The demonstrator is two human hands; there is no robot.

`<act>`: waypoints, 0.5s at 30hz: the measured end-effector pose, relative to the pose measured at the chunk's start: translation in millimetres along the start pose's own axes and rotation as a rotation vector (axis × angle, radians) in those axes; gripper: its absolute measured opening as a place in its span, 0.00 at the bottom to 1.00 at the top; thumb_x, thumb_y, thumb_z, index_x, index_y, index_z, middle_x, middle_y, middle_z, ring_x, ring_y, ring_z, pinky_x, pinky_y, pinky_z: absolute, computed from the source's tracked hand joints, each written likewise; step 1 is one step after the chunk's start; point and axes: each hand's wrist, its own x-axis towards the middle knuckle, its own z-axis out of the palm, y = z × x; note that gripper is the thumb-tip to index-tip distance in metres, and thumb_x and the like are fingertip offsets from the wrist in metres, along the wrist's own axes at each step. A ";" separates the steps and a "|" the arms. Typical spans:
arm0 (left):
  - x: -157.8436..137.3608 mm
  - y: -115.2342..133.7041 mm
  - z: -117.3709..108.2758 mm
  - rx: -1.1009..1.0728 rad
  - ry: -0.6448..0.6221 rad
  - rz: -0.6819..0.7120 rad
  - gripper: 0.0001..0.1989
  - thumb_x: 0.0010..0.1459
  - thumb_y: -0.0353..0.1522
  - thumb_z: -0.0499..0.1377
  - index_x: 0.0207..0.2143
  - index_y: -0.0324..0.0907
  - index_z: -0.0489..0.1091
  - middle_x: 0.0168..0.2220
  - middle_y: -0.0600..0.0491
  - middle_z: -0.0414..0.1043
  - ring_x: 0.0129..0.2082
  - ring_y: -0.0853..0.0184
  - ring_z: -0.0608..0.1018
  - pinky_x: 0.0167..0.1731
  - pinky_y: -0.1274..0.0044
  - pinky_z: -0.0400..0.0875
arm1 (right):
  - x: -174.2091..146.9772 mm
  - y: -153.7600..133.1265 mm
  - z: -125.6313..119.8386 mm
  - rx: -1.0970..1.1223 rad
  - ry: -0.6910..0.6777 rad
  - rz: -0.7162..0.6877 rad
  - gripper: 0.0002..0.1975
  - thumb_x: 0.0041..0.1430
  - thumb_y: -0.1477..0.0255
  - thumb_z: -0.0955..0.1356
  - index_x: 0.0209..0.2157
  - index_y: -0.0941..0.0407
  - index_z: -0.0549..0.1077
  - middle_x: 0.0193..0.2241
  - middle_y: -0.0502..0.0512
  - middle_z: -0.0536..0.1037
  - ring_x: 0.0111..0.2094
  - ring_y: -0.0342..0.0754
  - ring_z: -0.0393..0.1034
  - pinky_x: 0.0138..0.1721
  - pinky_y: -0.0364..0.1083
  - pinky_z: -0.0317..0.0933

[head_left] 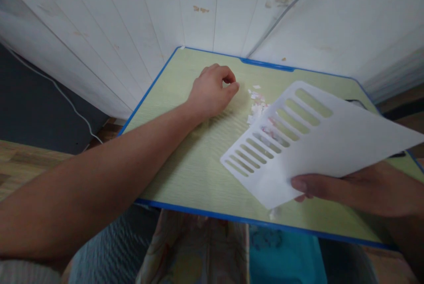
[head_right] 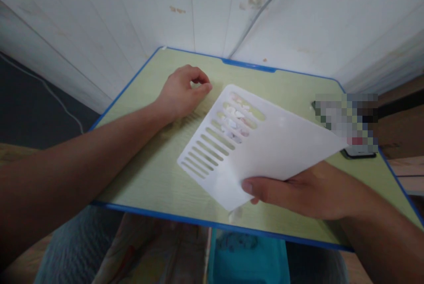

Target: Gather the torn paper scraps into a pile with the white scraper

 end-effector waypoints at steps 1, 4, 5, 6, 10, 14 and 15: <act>0.0 -0.1 0.1 0.000 -0.001 0.001 0.01 0.63 0.31 0.67 0.36 0.46 0.78 0.44 0.49 0.81 0.56 0.51 0.79 0.60 0.58 0.74 | 0.3 -0.7 -1.3 0.016 0.004 0.020 0.11 0.68 0.61 0.77 0.30 0.45 0.86 0.26 0.47 0.86 0.27 0.52 0.82 0.37 0.49 0.81; -0.1 0.5 0.2 0.024 -0.003 0.002 0.01 0.63 0.32 0.66 0.36 0.46 0.78 0.45 0.48 0.81 0.56 0.51 0.79 0.61 0.58 0.74 | 2.3 -5.5 -2.2 0.001 0.011 0.036 0.16 0.70 0.59 0.76 0.27 0.46 0.86 0.25 0.47 0.85 0.27 0.50 0.82 0.40 0.47 0.80; -0.1 0.7 0.2 0.034 -0.005 0.001 0.01 0.64 0.32 0.65 0.36 0.46 0.78 0.45 0.49 0.81 0.56 0.51 0.79 0.62 0.57 0.73 | 3.2 -7.1 -1.2 -0.006 0.000 0.023 0.16 0.70 0.58 0.75 0.27 0.46 0.86 0.25 0.47 0.85 0.29 0.50 0.83 0.42 0.47 0.80; -0.1 1.0 0.2 0.042 -0.006 0.001 0.02 0.64 0.32 0.65 0.36 0.46 0.77 0.45 0.49 0.81 0.56 0.51 0.79 0.62 0.57 0.73 | 4.1 -8.4 0.4 -0.012 -0.010 0.006 0.16 0.71 0.58 0.75 0.28 0.46 0.87 0.27 0.47 0.86 0.31 0.51 0.83 0.44 0.47 0.80; 0.6 1.2 -0.3 0.036 -0.023 0.003 0.02 0.64 0.33 0.65 0.36 0.48 0.76 0.46 0.49 0.82 0.56 0.51 0.79 0.63 0.57 0.73 | 5.1 -7.3 6.2 -0.028 -0.057 -0.043 0.14 0.71 0.57 0.74 0.31 0.45 0.88 0.29 0.48 0.88 0.34 0.53 0.84 0.48 0.50 0.81; 1.8 -0.2 -0.8 -0.012 -0.032 -0.018 0.03 0.63 0.33 0.66 0.36 0.50 0.75 0.45 0.49 0.81 0.57 0.51 0.78 0.60 0.59 0.75 | 1.5 -1.7 4.2 -0.006 -0.044 0.023 0.14 0.71 0.59 0.75 0.30 0.44 0.88 0.27 0.46 0.86 0.28 0.51 0.84 0.40 0.46 0.80; 2.1 -0.7 -0.8 -0.021 -0.031 -0.021 0.03 0.63 0.33 0.66 0.36 0.50 0.75 0.45 0.50 0.81 0.57 0.51 0.77 0.59 0.59 0.75 | 0.9 -1.3 2.7 -0.015 -0.035 0.029 0.13 0.70 0.59 0.75 0.30 0.45 0.87 0.28 0.46 0.87 0.30 0.51 0.84 0.40 0.45 0.80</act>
